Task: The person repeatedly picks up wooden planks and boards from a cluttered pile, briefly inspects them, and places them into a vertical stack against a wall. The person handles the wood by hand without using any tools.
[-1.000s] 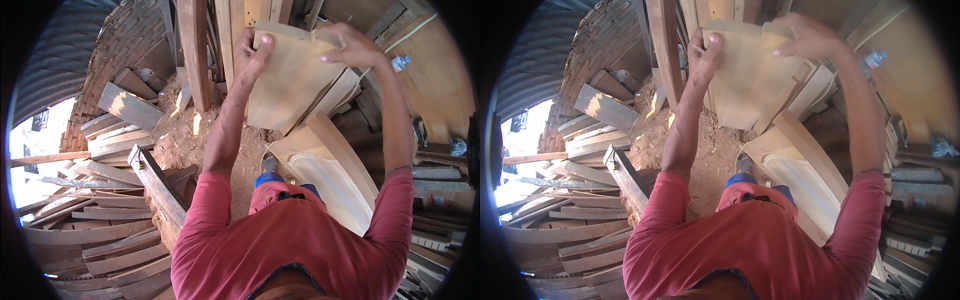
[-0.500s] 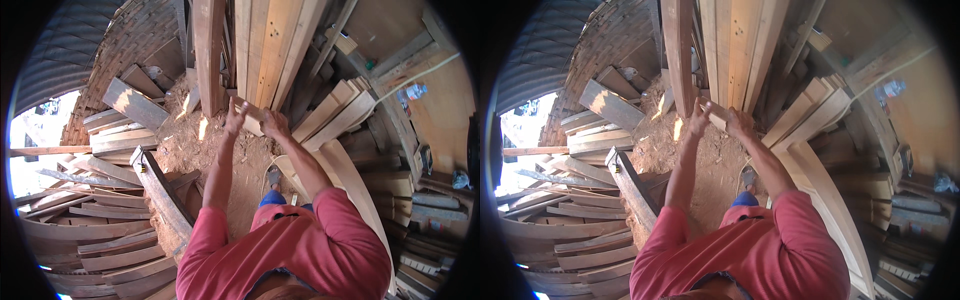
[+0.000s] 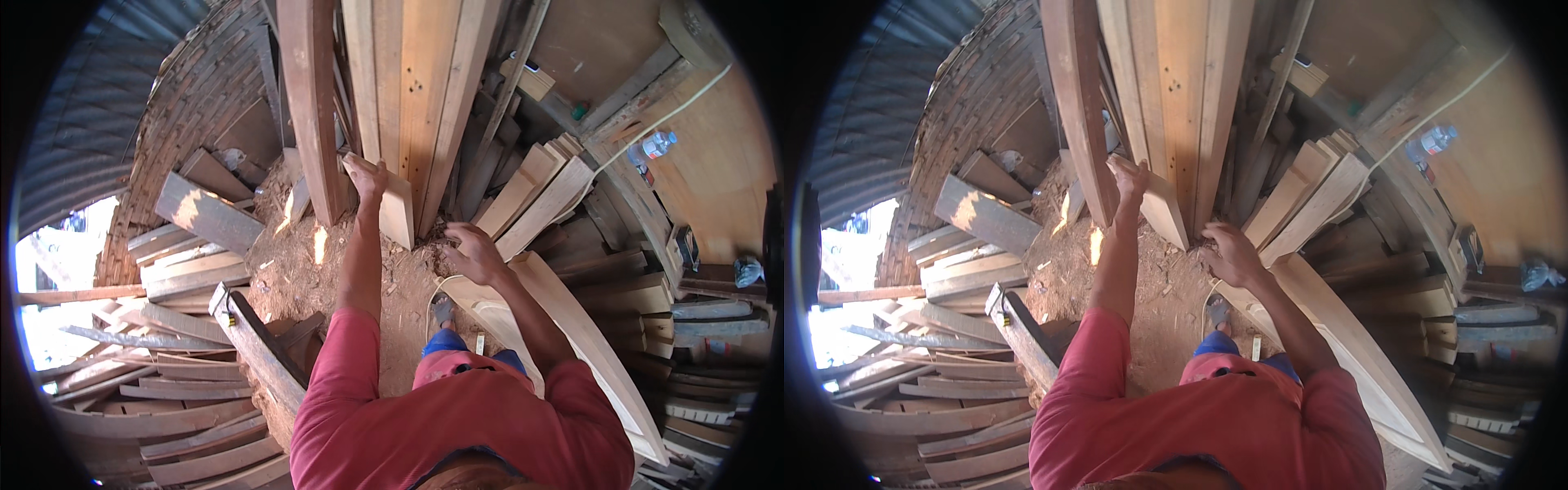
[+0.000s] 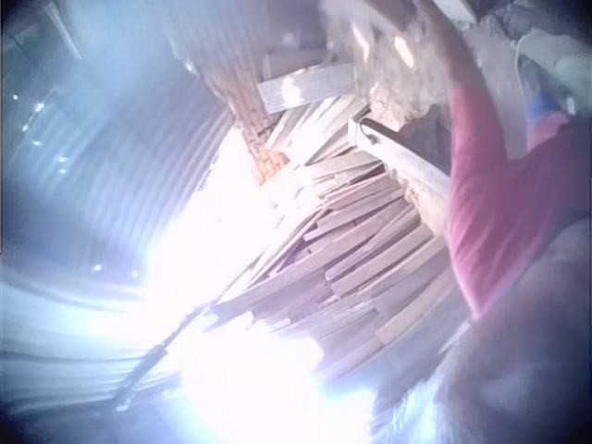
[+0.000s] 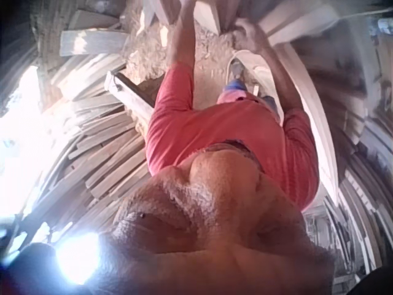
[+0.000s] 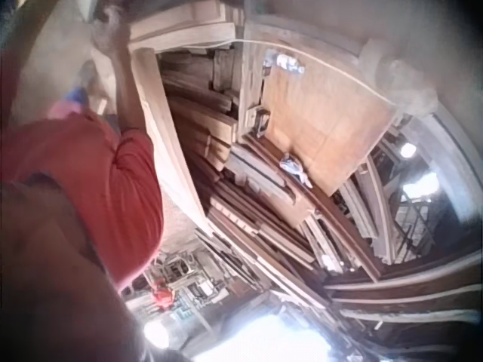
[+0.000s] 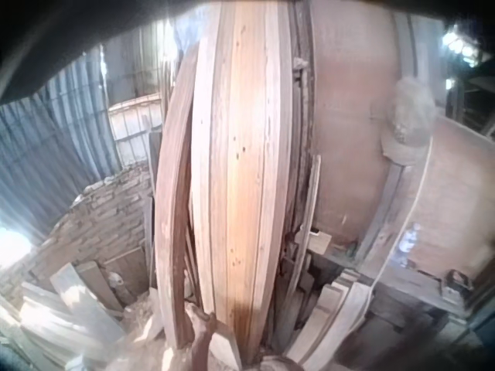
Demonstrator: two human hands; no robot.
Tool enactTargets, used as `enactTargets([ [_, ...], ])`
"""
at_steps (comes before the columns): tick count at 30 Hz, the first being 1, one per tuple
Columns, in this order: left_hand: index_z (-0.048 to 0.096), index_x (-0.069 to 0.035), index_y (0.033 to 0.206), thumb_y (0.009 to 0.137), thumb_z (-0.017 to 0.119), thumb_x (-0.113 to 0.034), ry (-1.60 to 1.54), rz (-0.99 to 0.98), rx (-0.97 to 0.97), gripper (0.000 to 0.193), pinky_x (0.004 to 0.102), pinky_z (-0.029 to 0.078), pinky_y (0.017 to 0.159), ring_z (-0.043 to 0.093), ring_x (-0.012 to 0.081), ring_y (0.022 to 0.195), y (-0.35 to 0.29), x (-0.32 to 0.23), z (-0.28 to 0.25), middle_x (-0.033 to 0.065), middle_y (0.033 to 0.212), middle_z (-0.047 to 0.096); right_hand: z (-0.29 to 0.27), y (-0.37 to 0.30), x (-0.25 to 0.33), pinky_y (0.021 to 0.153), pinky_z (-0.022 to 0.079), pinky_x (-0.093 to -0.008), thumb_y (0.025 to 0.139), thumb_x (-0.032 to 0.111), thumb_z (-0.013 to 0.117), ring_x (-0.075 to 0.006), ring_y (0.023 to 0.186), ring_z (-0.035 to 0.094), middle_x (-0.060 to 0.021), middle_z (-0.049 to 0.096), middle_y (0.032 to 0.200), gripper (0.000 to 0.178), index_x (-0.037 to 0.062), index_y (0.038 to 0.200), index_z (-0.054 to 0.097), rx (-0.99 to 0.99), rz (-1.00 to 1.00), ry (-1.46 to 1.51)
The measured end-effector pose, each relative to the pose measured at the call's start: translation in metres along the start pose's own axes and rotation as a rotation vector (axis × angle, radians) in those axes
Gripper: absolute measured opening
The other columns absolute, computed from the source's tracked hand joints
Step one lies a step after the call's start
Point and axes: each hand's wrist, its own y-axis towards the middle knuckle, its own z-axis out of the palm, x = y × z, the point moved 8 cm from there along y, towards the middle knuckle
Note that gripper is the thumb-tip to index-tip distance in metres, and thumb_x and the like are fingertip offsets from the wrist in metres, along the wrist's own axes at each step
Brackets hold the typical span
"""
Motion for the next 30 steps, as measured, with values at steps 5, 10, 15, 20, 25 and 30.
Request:
enactTargets([
  [5,-0.001,-0.002,0.166,0.091,0.076,-0.048,-0.222,-0.017,0.031,0.117,0.0472,0.041,0.118,0.041,0.0447,0.148,0.022,-0.029,0.048,0.0332,0.161,0.036,-0.096,-0.058,-0.004,0.104,0.050,-0.0457,0.091,0.017,0.074,-0.0391,0.119,0.065,-0.0217,0.068,0.127,0.037,-0.0020,0.122,0.067,-0.152,0.146,0.030],
  [10,0.003,-0.001,0.167,0.090,0.080,-0.044,-0.142,0.252,0.008,0.117,0.0406,0.045,0.108,0.051,0.0342,0.136,-0.003,-0.028,0.117,0.0285,0.150,0.048,-0.144,-0.083,0.018,0.101,0.052,-0.0472,0.092,0.014,0.072,-0.0388,0.115,0.066,-0.0212,0.070,0.122,0.032,0.0004,0.121,0.068,-0.301,0.134,-0.118],
  [15,0.049,-0.013,0.150,0.098,0.073,-0.022,-0.510,0.287,0.442,0.058,0.0328,0.056,0.071,0.064,0.0171,0.095,-0.041,-0.008,0.163,0.0101,0.125,0.065,-0.169,-0.129,0.004,0.098,0.053,-0.0477,0.095,0.019,0.070,-0.0396,0.110,0.067,-0.0203,0.071,0.119,0.029,0.0036,0.120,0.067,-0.423,0.163,-0.165],
  [20,0.058,-0.003,0.139,0.100,0.075,-0.025,-0.665,0.479,0.449,0.048,0.0340,0.049,0.100,0.058,0.0187,0.119,-0.153,-0.112,0.116,0.0090,0.133,0.062,-0.183,-0.192,-0.032,0.100,0.052,-0.0481,0.097,0.020,0.069,-0.0390,0.114,0.064,-0.0179,0.067,0.125,0.031,0.0032,0.122,0.064,-0.497,0.303,-0.169],
  [25,0.061,-0.002,0.134,0.097,0.071,-0.017,-0.268,1.116,0.290,0.041,0.0420,0.046,0.110,0.059,0.0311,0.127,-0.342,-0.258,0.088,0.0204,0.134,0.063,-0.216,-0.261,-0.063,0.103,0.051,-0.0483,0.091,0.018,0.074,-0.0402,0.120,0.061,-0.0186,0.064,0.129,0.038,0.0029,0.124,0.063,-0.580,0.395,-0.223],
  [30,0.062,-0.004,0.134,0.089,0.077,-0.023,0.005,1.369,0.660,0.051,0.0516,0.042,0.113,0.057,0.0405,0.128,-0.544,-0.280,0.163,0.0209,0.137,0.062,-0.279,-0.362,-0.116,0.106,0.048,-0.0504,0.089,0.020,0.075,-0.0415,0.124,0.059,-0.0182,0.063,0.133,0.043,0.0060,0.128,0.065,-0.637,0.611,-0.391],
])
